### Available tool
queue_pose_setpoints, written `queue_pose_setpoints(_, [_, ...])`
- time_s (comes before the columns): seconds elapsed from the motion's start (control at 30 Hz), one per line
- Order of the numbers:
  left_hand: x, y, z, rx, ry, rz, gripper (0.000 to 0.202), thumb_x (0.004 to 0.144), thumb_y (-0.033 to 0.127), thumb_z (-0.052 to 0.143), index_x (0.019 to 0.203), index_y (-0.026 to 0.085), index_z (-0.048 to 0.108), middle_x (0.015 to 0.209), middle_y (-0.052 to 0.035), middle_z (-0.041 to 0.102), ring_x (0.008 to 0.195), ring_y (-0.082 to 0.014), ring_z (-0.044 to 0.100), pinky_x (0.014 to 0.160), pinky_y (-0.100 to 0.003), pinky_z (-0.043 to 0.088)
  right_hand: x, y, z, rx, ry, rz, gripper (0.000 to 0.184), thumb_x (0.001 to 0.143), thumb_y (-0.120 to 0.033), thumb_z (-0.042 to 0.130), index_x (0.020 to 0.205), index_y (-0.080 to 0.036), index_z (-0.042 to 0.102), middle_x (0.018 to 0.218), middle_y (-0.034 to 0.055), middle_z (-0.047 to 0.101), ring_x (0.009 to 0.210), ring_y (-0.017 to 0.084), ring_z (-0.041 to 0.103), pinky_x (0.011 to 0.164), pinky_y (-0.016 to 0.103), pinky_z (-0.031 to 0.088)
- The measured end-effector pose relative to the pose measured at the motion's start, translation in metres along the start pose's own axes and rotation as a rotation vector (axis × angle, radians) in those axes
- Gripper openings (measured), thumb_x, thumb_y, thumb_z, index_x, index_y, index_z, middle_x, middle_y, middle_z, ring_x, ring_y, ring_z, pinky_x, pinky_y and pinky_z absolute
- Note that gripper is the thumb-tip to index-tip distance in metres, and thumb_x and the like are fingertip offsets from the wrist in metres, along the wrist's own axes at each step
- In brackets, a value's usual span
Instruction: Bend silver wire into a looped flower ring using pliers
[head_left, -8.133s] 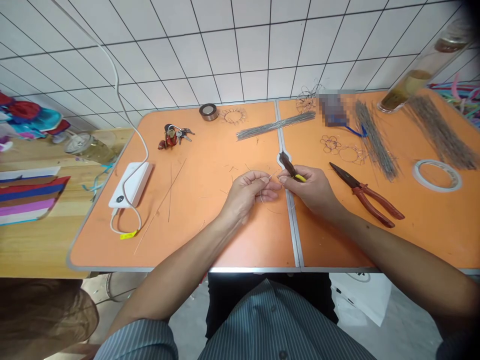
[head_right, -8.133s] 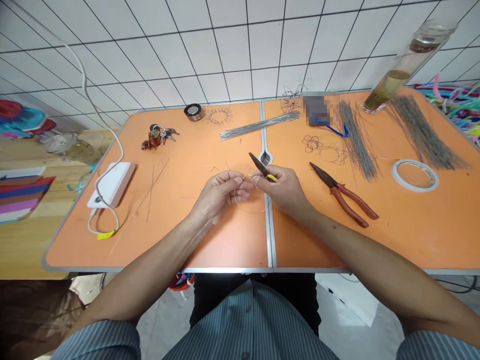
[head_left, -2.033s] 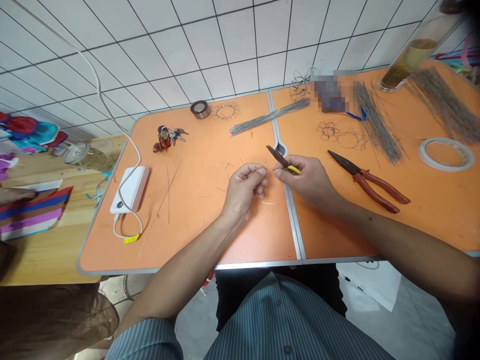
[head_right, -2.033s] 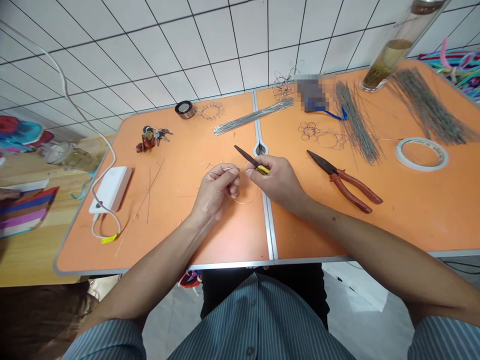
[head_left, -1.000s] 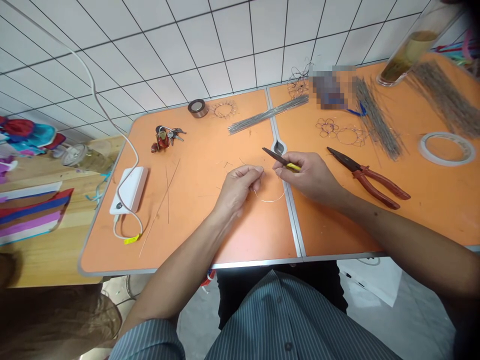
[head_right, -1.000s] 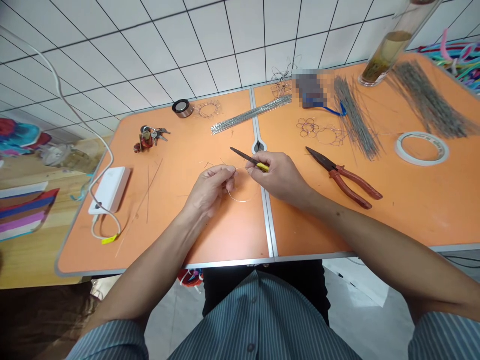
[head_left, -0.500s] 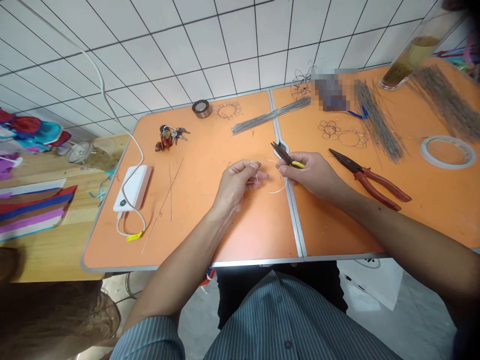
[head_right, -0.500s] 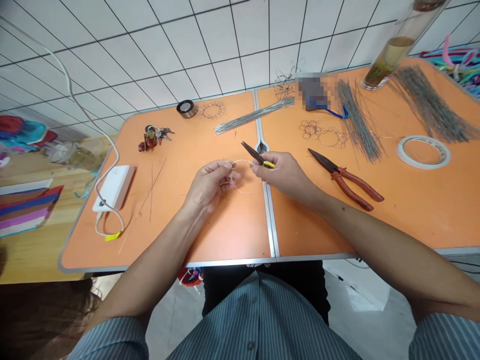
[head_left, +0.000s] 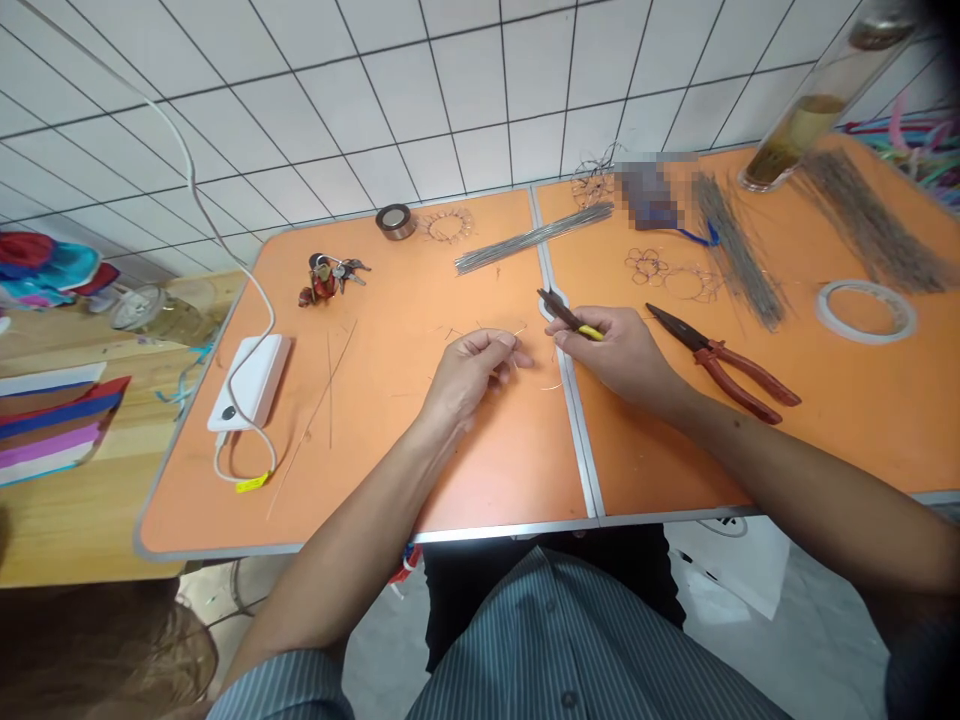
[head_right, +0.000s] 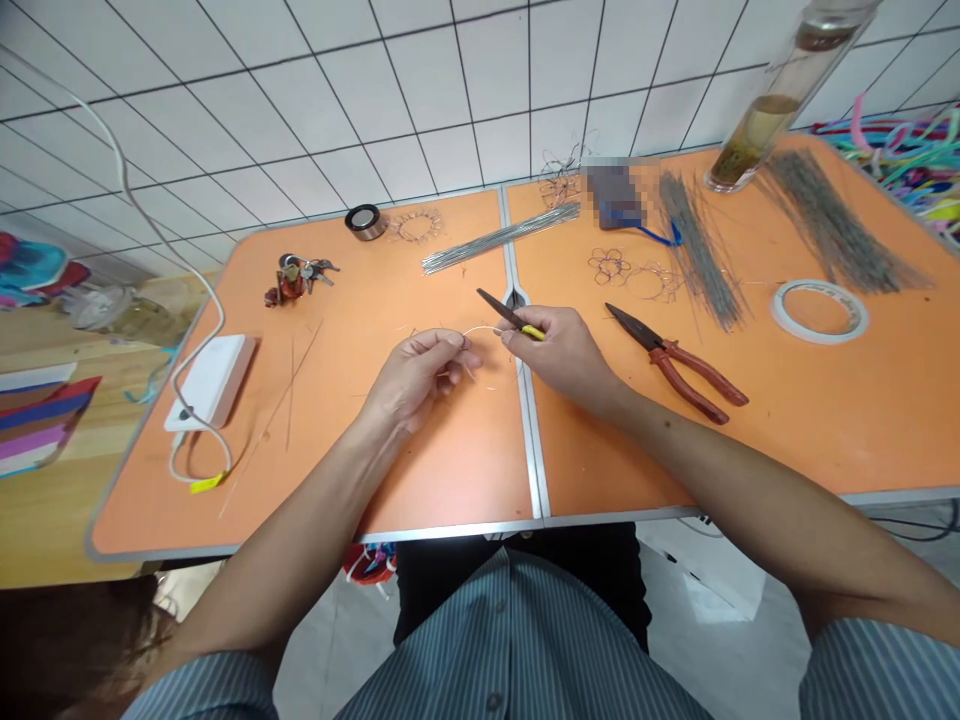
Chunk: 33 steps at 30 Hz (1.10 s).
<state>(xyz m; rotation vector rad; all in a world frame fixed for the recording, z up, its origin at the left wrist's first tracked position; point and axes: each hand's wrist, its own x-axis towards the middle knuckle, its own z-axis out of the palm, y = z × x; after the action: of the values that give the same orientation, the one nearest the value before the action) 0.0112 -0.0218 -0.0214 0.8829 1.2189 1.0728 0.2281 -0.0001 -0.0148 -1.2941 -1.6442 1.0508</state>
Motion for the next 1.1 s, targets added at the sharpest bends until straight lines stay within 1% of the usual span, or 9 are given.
queue_pose_setpoints(0.1, [-0.0009,-0.0016,0.0000,-0.021,0.005,0.031,0.035,0.078,0.046,0.094,0.093,0.018,0.080,0.079,-0.0057,0.081,0.051,-0.0092,0.052,0.048,-0.023,0.037,-0.0005,0.0002,0.0011,0.017,-0.019,0.021,0.033,0.088,-0.041,0.072,0.105,-0.017,0.088,0.079,0.0011,0.067,0.074,0.018,0.053,0.069,0.032,0.039])
queue_pose_setpoints(0.17, [-0.0014,-0.0030,-0.0001,-0.012,0.029,0.068,0.033,0.078,0.044,0.094,0.090,0.018,0.077,0.079,-0.0060,0.082,0.051,-0.0086,0.051,0.049,-0.023,0.038,-0.0012,-0.0009,0.0018,0.033,-0.049,0.040,0.039,0.089,-0.040,0.070,0.114,-0.016,0.089,0.080,0.0014,0.067,0.074,0.018,0.053,0.069,0.032,0.039])
queue_pose_setpoints(0.23, [-0.0016,-0.0041,0.0001,0.015,0.037,0.086,0.030,0.080,0.042,0.092,0.087,0.018,0.075,0.080,-0.0068,0.083,0.051,-0.0084,0.051,0.049,-0.022,0.038,-0.0021,-0.0022,0.0023,0.038,-0.057,0.043,0.041,0.090,-0.040,0.069,0.117,-0.016,0.089,0.079,0.0014,0.066,0.074,0.018,0.052,0.069,0.032,0.039])
queue_pose_setpoints(0.4, [-0.0017,-0.0057,0.0013,0.059,0.049,0.084,0.028,0.081,0.041,0.090,0.083,0.017,0.075,0.083,-0.0089,0.084,0.051,-0.0085,0.049,0.047,-0.022,0.037,-0.0045,-0.0032,0.0023,0.021,-0.057,0.025,0.038,0.089,-0.037,0.069,0.113,-0.016,0.089,0.080,0.0013,0.068,0.071,0.016,0.051,0.066,0.031,0.037])
queue_pose_setpoints(0.53, [-0.0009,-0.0065,0.0002,0.049,0.045,0.077,0.028,0.080,0.041,0.090,0.081,0.017,0.075,0.084,-0.0093,0.084,0.050,-0.0082,0.048,0.046,-0.023,0.034,-0.0052,-0.0011,0.0019,-0.001,-0.073,0.015,0.036,0.089,-0.034,0.069,0.114,-0.017,0.089,0.074,-0.0012,0.063,0.068,0.016,0.049,0.065,0.031,0.035])
queue_pose_setpoints(0.7, [0.0001,-0.0053,-0.0010,-0.005,-0.014,-0.008,0.031,0.077,0.041,0.093,0.078,0.016,0.075,0.078,-0.0087,0.082,0.050,-0.0079,0.047,0.045,-0.022,0.033,-0.0040,-0.0012,0.0020,-0.018,-0.051,-0.015,0.032,0.091,-0.037,0.068,0.107,-0.017,0.088,0.077,0.0004,0.068,0.069,0.016,0.052,0.067,0.031,0.037])
queue_pose_setpoints(0.8, [0.0006,-0.0049,0.0003,-0.044,-0.020,-0.017,0.030,0.074,0.039,0.095,0.078,0.016,0.076,0.077,-0.0086,0.081,0.050,-0.0080,0.050,0.046,-0.021,0.036,-0.0020,-0.0013,0.0018,-0.014,-0.045,0.002,0.031,0.091,-0.038,0.069,0.105,-0.017,0.087,0.077,0.0003,0.068,0.070,0.016,0.053,0.067,0.031,0.039])
queue_pose_setpoints(1.0, [0.0048,-0.0054,0.0006,-0.196,0.063,0.032,0.024,0.075,0.031,0.094,0.077,0.014,0.076,0.081,-0.0084,0.083,0.054,-0.0068,0.058,0.051,-0.018,0.046,0.0017,-0.0004,-0.0015,0.030,-0.039,-0.003,0.030,0.090,-0.042,0.074,0.104,-0.017,0.084,0.089,0.0026,0.073,0.083,0.019,0.061,0.078,0.032,0.045])
queue_pose_setpoints(1.1, [0.0075,-0.0029,-0.0008,-0.277,0.042,-0.043,0.016,0.081,0.024,0.091,0.083,0.013,0.080,0.082,-0.0085,0.083,0.055,-0.0069,0.061,0.053,-0.017,0.051,0.0031,0.0000,-0.0039,0.061,-0.038,0.030,0.027,0.090,-0.042,0.077,0.101,-0.017,0.082,0.082,0.0002,0.067,0.076,0.016,0.056,0.073,0.031,0.043])
